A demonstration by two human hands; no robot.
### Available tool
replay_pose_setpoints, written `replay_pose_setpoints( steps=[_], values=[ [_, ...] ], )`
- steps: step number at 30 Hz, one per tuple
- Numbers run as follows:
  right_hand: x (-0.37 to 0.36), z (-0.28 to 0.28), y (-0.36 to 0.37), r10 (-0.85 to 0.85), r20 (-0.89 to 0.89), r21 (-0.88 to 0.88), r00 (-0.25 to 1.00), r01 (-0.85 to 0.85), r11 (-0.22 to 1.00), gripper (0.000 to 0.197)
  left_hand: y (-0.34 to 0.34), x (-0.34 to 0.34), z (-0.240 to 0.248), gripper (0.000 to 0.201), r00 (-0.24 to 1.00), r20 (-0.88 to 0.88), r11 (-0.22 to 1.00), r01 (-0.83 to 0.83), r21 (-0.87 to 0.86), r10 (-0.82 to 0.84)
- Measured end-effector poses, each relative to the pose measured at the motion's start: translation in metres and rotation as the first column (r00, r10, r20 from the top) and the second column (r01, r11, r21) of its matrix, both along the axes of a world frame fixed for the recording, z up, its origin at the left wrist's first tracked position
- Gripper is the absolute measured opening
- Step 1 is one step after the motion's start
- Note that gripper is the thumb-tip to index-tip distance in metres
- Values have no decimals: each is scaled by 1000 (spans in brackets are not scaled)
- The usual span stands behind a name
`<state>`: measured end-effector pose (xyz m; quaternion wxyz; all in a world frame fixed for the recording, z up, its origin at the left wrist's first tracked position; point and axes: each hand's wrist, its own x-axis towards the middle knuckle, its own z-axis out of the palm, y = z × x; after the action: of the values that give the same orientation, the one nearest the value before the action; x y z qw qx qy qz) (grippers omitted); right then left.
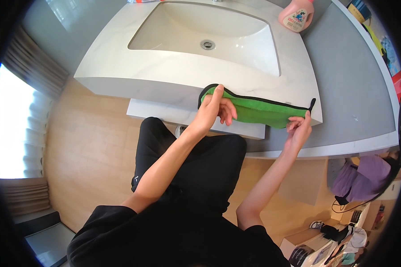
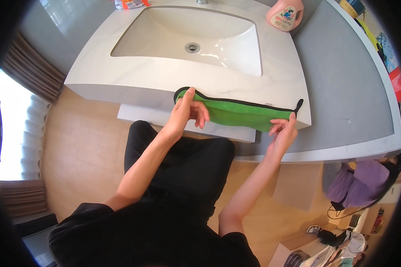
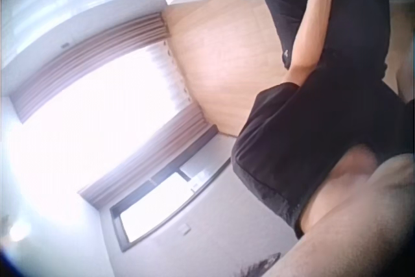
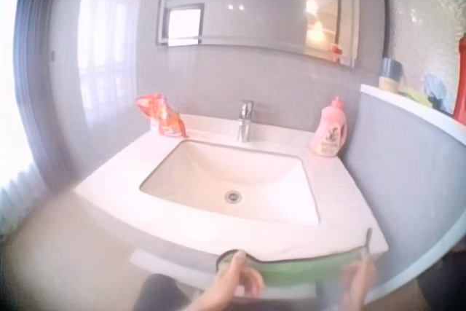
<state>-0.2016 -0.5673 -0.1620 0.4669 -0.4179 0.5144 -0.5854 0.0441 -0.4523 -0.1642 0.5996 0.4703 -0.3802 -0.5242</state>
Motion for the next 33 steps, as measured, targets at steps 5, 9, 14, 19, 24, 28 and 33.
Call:
replay_pose_setpoints(
  steps=[5, 9, 14, 19, 24, 28, 33],
  values=[
    [3, -2, 3, 36, 10, 10, 999, -36, 999, 62, 1, 2, 1, 77, 1000, 13, 1000, 17, -5, -17],
    [16, 1, 10, 106, -20, 45, 994, -105, 993, 63, 3, 4, 2, 74, 1000, -10, 1000, 6, -10, -6],
    [53, -4, 27, 266, -22, 90, 964, -263, 961, 67, 10, 19, 0, 72, 1000, -15, 1000, -6, -31, 5],
    [114, -3, 52, 399, -56, 96, 915, -393, 915, 68, 34, 64, 0, 72, 981, 39, 982, -189, -10, 189],
    [178, -2, 81, 496, -38, 38, 868, -495, 868, 69, 66, 133, 2, 70, 920, 104, 924, -382, 16, 378],
    [235, -3, 107, 572, -60, -10, 818, -573, 819, 71, 95, 195, 4, 68, 848, 166, 857, -515, 28, 504],
    [304, -1, 140, 714, -23, -42, 699, -715, 698, 70, 140, 277, -4, 66, 742, 185, 757, -654, -14, 644]
  ],
)
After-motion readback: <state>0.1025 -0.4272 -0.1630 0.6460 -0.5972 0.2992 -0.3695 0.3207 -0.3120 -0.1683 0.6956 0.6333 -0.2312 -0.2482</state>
